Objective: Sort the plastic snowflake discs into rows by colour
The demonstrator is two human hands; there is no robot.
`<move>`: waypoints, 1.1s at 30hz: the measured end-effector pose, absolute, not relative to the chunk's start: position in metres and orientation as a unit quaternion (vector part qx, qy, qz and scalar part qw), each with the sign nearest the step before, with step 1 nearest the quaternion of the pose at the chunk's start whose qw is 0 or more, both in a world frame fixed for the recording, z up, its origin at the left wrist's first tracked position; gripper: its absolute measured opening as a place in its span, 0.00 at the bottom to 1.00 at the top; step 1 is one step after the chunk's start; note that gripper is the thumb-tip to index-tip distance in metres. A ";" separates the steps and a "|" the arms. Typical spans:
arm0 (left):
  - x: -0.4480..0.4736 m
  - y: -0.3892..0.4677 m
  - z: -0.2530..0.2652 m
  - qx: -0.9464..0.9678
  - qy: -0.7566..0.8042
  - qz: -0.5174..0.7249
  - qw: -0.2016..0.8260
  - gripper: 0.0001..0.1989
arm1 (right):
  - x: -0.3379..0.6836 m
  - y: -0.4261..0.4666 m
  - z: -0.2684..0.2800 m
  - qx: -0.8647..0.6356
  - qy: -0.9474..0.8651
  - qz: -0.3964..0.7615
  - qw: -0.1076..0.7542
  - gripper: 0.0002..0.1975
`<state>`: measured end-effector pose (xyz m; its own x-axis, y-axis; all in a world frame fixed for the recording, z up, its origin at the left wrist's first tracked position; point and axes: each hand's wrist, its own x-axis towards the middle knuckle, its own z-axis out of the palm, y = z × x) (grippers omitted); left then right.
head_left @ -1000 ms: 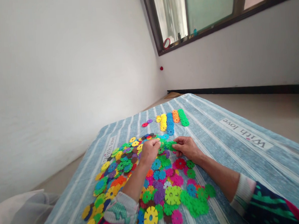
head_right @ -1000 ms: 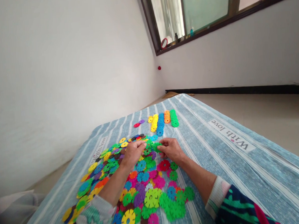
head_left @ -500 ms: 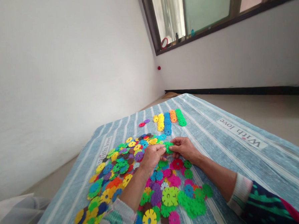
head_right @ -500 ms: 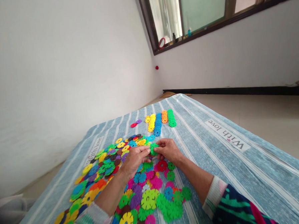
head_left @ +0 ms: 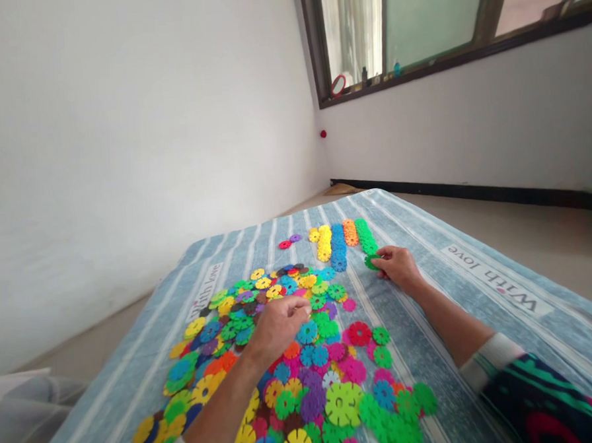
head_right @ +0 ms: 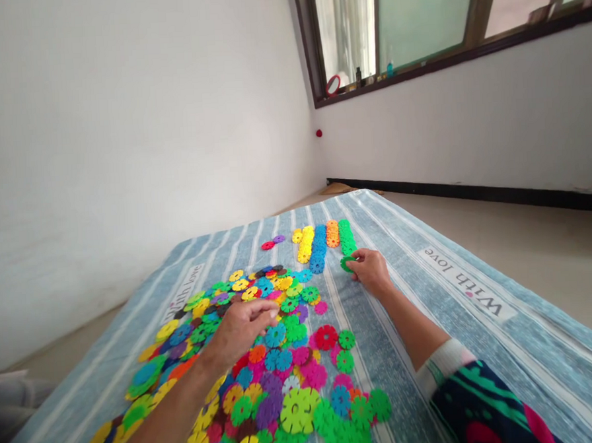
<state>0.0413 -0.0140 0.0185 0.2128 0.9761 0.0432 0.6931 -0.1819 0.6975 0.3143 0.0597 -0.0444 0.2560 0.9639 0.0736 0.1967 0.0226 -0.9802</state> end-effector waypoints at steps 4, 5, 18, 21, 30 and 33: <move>0.028 -0.017 0.011 0.734 0.580 0.267 0.233 0.13 | 0.325 0.087 -0.047 -0.648 -0.499 0.285 0.500 0.07; 0.025 -0.018 0.009 0.733 0.580 0.272 0.229 0.13 | 0.326 0.092 -0.046 -0.657 -0.505 0.270 0.491 0.06; 0.015 -0.017 0.003 0.723 0.579 0.299 0.228 0.14 | 0.321 0.110 -0.055 -0.716 -0.564 0.103 0.399 0.17; 0.016 -0.017 0.001 0.725 0.579 0.297 0.225 0.14 | 0.321 0.110 -0.058 -0.717 -0.573 0.081 0.389 0.18; 0.016 -0.016 -0.005 0.743 0.565 0.296 0.203 0.13 | 0.323 0.105 -0.058 -0.723 -0.579 0.061 0.371 0.18; 0.016 -0.016 -0.008 0.745 0.564 0.291 0.205 0.13 | 0.323 0.103 -0.057 -0.723 -0.587 0.064 0.358 0.18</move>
